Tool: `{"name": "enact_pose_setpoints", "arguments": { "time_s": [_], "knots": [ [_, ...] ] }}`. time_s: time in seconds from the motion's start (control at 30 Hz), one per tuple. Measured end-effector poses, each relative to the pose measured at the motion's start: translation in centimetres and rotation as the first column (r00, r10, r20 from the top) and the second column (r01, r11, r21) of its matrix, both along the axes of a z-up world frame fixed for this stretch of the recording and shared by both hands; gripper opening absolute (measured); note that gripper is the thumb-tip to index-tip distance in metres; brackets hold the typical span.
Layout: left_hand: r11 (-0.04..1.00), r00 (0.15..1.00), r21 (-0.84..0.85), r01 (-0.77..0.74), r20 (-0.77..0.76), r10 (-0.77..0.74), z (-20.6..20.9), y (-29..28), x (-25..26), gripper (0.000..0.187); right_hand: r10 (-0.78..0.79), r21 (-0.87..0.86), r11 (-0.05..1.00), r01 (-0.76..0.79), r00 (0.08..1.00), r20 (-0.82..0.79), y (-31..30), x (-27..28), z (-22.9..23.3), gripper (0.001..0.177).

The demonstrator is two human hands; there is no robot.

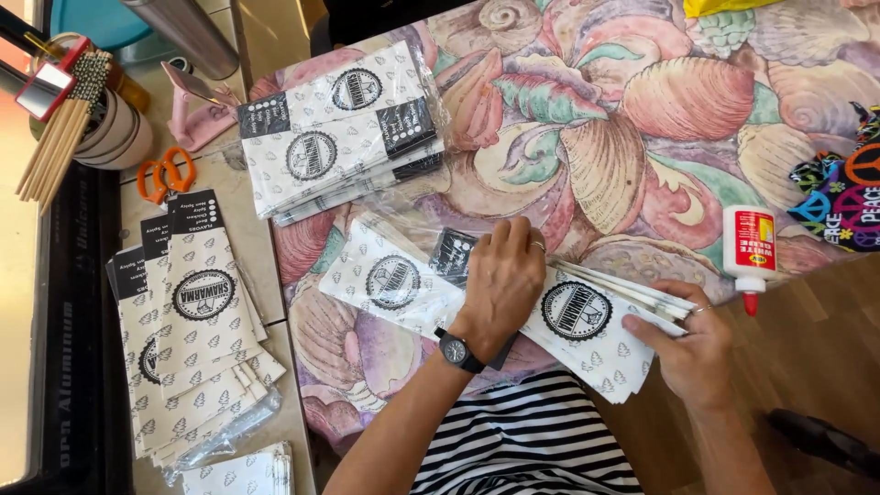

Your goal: The person organizes several stacks of printed paper food sleeves on a table and applies glue from a bottle to the edges to secure them.

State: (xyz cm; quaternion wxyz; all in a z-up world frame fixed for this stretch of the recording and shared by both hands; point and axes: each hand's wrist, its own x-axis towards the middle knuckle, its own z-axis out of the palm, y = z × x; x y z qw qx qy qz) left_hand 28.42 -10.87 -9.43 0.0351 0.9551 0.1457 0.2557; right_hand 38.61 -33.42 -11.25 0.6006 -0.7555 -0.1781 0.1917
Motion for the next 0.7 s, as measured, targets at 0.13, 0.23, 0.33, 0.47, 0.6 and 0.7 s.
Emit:
{"name": "enact_pose_setpoints", "arguments": {
  "time_s": [0.13,0.23,0.33,0.47,0.6,0.7],
  "knots": [
    [0.996,0.998,0.079,0.031,0.045,-0.034,0.4,0.1,0.4,0.011,-0.048,0.086,0.996,0.035,0.987,0.153,2.2,-0.9,-1.2,0.047],
    [1.0,1.0,0.025,0.011,-0.009,-0.011,0.6,0.2,1.2,0.013,-0.013,0.087,0.996,-0.004,0.981,0.191,3.8,0.2,-2.9,0.044],
    [1.0,0.999,-0.023,-0.005,0.035,0.006,0.3,0.9,2.2,0.012,0.063,0.086,0.993,-0.082,0.976,0.206,6.2,0.4,-2.7,0.035],
    [0.999,0.999,-0.043,-0.031,0.009,0.032,-1.3,2.2,3.4,0.018,0.154,0.057,0.986,-0.16,0.983,0.099,9.8,1.6,-1.5,0.049],
    [0.994,0.999,-0.104,-0.043,0.027,0.046,-1.7,3.3,3.7,0.021,0.2,-0.024,0.979,-0.201,0.978,-0.054,11.2,0.8,1.4,0.074],
    [0.991,0.998,-0.125,-0.04,0.033,0.044,0.0,5.0,2.4,0.033,0.172,-0.107,0.977,-0.185,0.978,-0.117,10.3,1.3,1.8,0.086]
  ]
}}
